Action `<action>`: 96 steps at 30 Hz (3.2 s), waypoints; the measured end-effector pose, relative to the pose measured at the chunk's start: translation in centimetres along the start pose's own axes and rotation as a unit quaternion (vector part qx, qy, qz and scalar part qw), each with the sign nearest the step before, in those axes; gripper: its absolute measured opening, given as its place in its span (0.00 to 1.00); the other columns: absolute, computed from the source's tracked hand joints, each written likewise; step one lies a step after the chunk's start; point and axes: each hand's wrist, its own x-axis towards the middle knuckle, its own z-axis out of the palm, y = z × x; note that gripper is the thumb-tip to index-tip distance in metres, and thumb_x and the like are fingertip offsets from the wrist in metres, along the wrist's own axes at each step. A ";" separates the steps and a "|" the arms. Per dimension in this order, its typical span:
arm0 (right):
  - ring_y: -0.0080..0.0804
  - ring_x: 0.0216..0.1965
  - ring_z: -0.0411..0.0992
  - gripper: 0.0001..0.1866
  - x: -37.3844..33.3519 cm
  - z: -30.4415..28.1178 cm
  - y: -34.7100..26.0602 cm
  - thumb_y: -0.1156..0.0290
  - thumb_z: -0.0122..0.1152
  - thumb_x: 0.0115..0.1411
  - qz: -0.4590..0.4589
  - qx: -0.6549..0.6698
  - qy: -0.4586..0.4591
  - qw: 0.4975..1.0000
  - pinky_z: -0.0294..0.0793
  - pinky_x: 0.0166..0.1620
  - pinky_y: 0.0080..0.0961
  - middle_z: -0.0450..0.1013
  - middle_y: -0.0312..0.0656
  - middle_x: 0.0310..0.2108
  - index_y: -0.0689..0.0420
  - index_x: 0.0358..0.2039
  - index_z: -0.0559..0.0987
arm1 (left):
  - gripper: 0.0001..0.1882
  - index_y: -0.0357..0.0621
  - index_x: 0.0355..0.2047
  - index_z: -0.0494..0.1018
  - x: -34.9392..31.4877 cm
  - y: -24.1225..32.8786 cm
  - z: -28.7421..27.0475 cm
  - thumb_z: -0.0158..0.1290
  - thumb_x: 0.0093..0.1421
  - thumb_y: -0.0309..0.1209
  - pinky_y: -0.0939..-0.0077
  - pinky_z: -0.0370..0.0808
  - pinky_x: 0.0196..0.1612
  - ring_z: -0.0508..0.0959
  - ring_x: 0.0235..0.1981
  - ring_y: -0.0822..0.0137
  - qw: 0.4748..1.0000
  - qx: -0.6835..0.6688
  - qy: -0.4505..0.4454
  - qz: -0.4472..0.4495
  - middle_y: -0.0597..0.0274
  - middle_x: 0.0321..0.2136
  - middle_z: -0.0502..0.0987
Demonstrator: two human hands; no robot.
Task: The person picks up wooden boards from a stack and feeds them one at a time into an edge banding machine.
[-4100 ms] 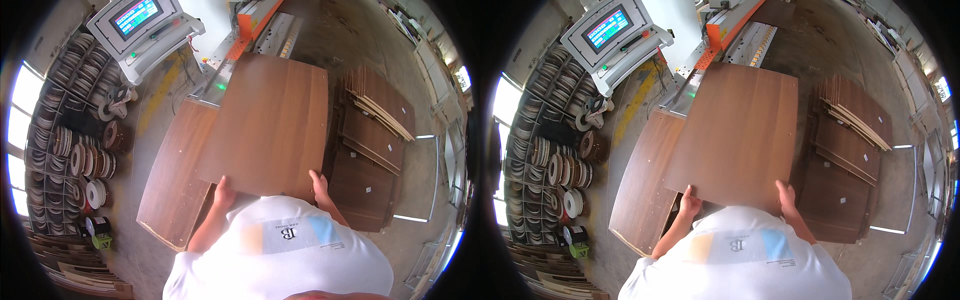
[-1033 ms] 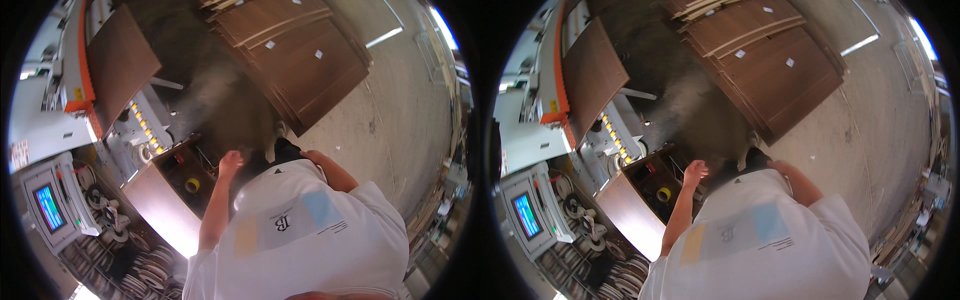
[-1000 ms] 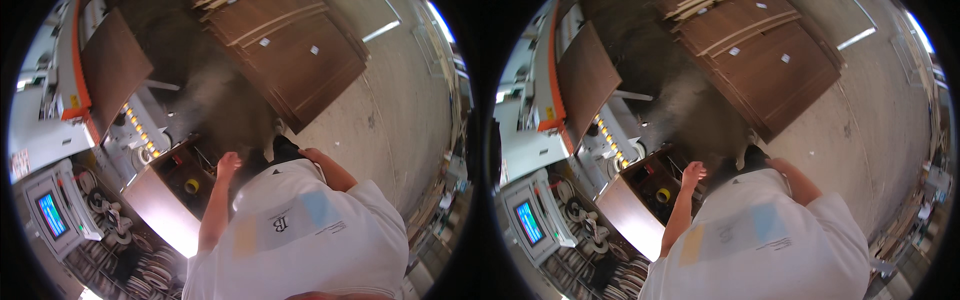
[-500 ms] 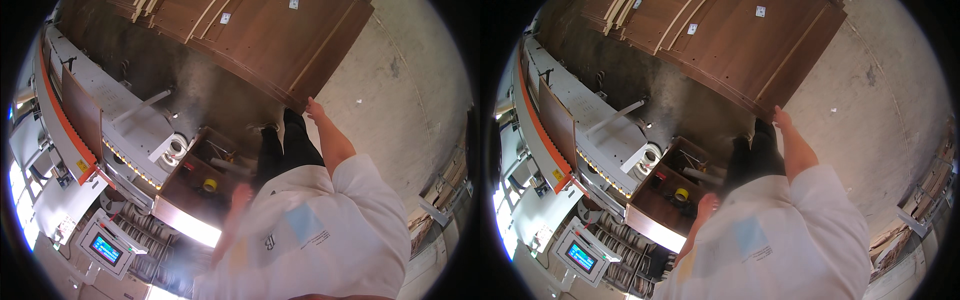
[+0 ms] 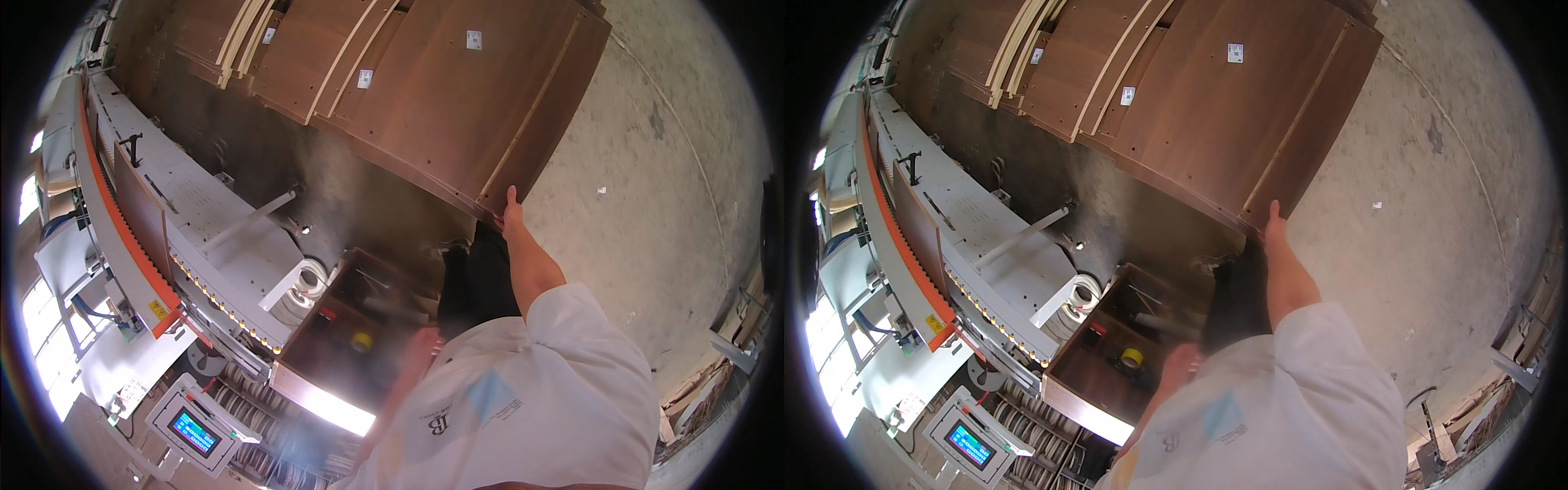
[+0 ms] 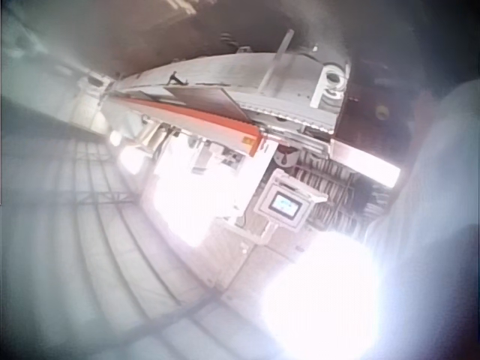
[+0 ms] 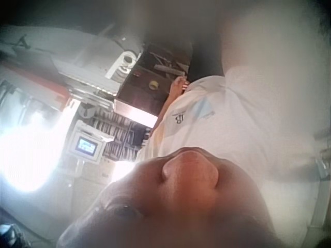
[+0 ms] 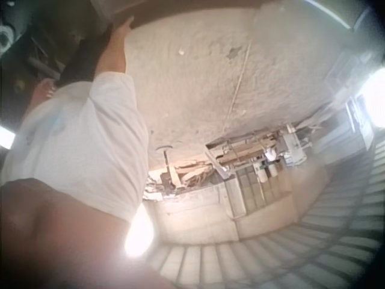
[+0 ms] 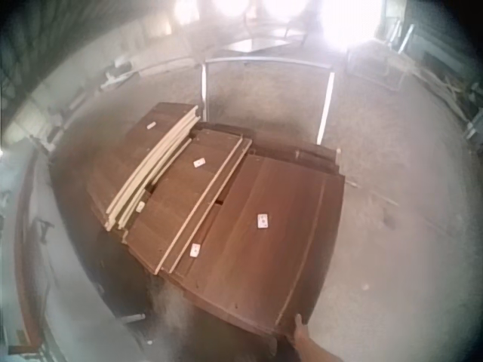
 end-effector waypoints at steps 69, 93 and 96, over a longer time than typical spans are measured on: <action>0.44 0.30 0.70 0.28 -34.4 14.0 5.7 0.53 0.50 0.59 -0.468 -0.505 -0.128 0.714 0.67 0.39 0.43 0.72 0.57 0.24 0.73 0.27 0.76 | 0.29 0.40 0.53 0.71 -8.0 -20.2 -7.8 0.61 0.49 0.30 0.59 0.66 0.62 0.74 0.53 0.55 0.558 -0.737 -0.045 0.379 0.58 0.50 0.77; 0.48 0.45 0.75 0.41 -40.1 21.9 25.1 0.47 0.70 0.54 -0.394 -0.755 -0.415 0.321 0.76 0.45 0.36 0.74 0.60 0.46 0.75 0.50 0.69 | 0.11 0.41 0.37 0.76 -15.4 -24.8 -19.5 0.52 0.67 0.36 0.76 0.77 0.25 0.81 0.22 0.67 0.689 -0.563 0.416 0.188 0.55 0.27 0.82; 0.55 0.50 0.74 0.44 -41.1 22.2 24.9 0.43 0.69 0.53 -0.368 -0.768 -0.405 0.332 0.74 0.53 0.40 0.73 0.64 0.48 0.75 0.50 0.70 | 0.11 0.41 0.36 0.76 -15.3 -24.5 -19.7 0.52 0.67 0.37 0.77 0.76 0.21 0.80 0.20 0.68 0.682 -0.573 0.419 0.175 0.55 0.26 0.82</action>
